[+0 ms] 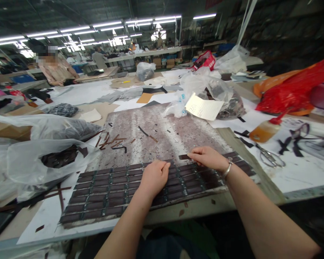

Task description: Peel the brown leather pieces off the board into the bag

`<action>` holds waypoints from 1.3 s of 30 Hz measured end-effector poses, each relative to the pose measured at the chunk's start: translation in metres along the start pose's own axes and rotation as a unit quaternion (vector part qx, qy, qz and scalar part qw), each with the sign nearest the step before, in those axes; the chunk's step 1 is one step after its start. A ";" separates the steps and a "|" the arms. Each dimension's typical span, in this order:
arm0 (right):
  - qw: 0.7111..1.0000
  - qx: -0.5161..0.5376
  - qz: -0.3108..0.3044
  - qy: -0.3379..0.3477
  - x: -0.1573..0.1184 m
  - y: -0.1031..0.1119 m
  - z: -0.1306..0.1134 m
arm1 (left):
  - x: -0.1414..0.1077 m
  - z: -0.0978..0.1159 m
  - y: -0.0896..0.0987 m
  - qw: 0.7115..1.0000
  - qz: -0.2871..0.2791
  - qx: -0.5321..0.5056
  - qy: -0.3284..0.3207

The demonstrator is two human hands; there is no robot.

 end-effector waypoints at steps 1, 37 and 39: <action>1.000 -0.011 -0.003 -0.006 0.001 -0.003 0.000 | -0.001 0.003 -0.002 0.998 -0.027 0.047 -0.012; 0.933 -0.323 0.161 0.000 -0.013 -0.012 -0.011 | -0.004 0.018 -0.023 0.952 -0.187 0.243 -0.011; 0.925 -0.346 0.140 0.065 -0.021 -0.015 -0.013 | -0.004 0.019 -0.024 0.954 -0.182 0.238 -0.009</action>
Point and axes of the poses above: each hand's wrist, its own x-axis towards the middle knuckle, its own y-axis out of the back of the hand, z = x × y, the point moved 2 cm from there along x, towards the middle knuckle, and after that the axes turned 14 degrees about -y, right-handed, at the moved point
